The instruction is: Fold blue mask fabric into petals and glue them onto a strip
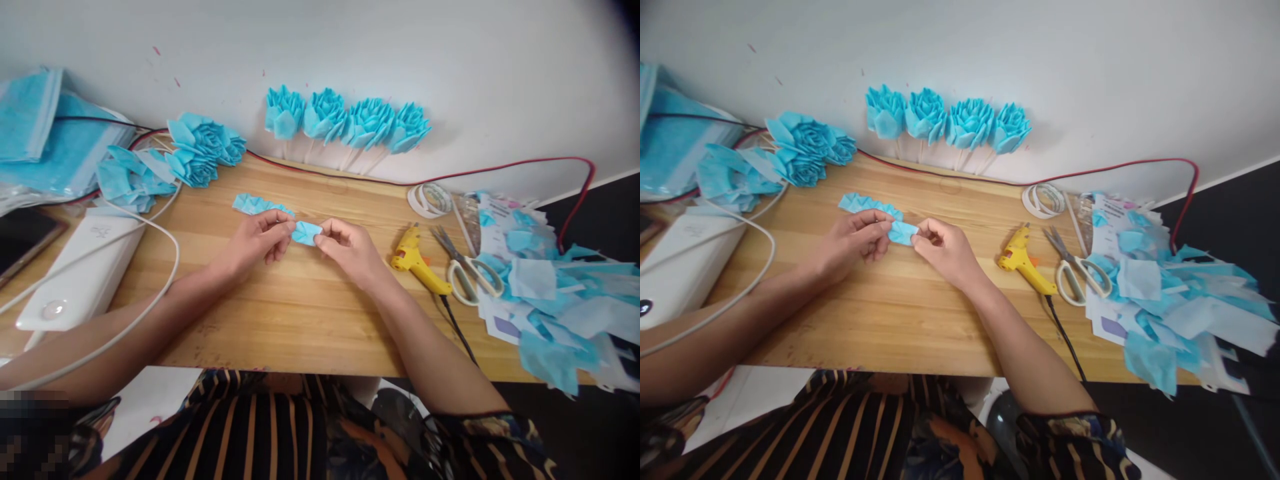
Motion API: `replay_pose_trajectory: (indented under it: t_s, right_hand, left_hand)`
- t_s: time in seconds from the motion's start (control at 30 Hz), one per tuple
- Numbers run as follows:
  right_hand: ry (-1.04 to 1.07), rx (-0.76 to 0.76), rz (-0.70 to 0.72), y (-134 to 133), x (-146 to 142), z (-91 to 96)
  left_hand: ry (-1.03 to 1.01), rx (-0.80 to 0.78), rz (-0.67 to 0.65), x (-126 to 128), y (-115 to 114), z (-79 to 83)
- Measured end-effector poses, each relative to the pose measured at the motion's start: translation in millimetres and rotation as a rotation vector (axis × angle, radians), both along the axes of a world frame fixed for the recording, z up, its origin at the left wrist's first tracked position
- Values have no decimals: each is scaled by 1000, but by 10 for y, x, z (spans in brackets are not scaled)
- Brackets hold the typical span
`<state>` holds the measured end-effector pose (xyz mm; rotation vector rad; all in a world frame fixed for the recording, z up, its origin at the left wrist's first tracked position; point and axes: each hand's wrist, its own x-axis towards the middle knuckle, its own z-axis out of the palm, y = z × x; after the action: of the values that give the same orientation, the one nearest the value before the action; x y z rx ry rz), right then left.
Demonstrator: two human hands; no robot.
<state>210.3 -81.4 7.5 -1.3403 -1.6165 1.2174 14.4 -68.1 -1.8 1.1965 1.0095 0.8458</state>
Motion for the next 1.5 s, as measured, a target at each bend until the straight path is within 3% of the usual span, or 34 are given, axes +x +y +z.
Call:
replay_pose_trajectory:
  t_s: [0.47, 0.73, 1.27, 1.5]
  right_hand:
    - [15, 0, -41, -3, -9, -14]
    - [70, 35, -66, -24, -62, -54]
    - [44, -24, 60, -26, -56, -64]
    - [163, 56, 70, 9, 51, -19]
  left_hand:
    - [-41, 35, 52, 2, -3, 11]
    - [95, 119, -85, 1, -1, -20]
    - [16, 74, -119, -17, 11, -38]
    - [134, 126, -173, -27, 7, -7]
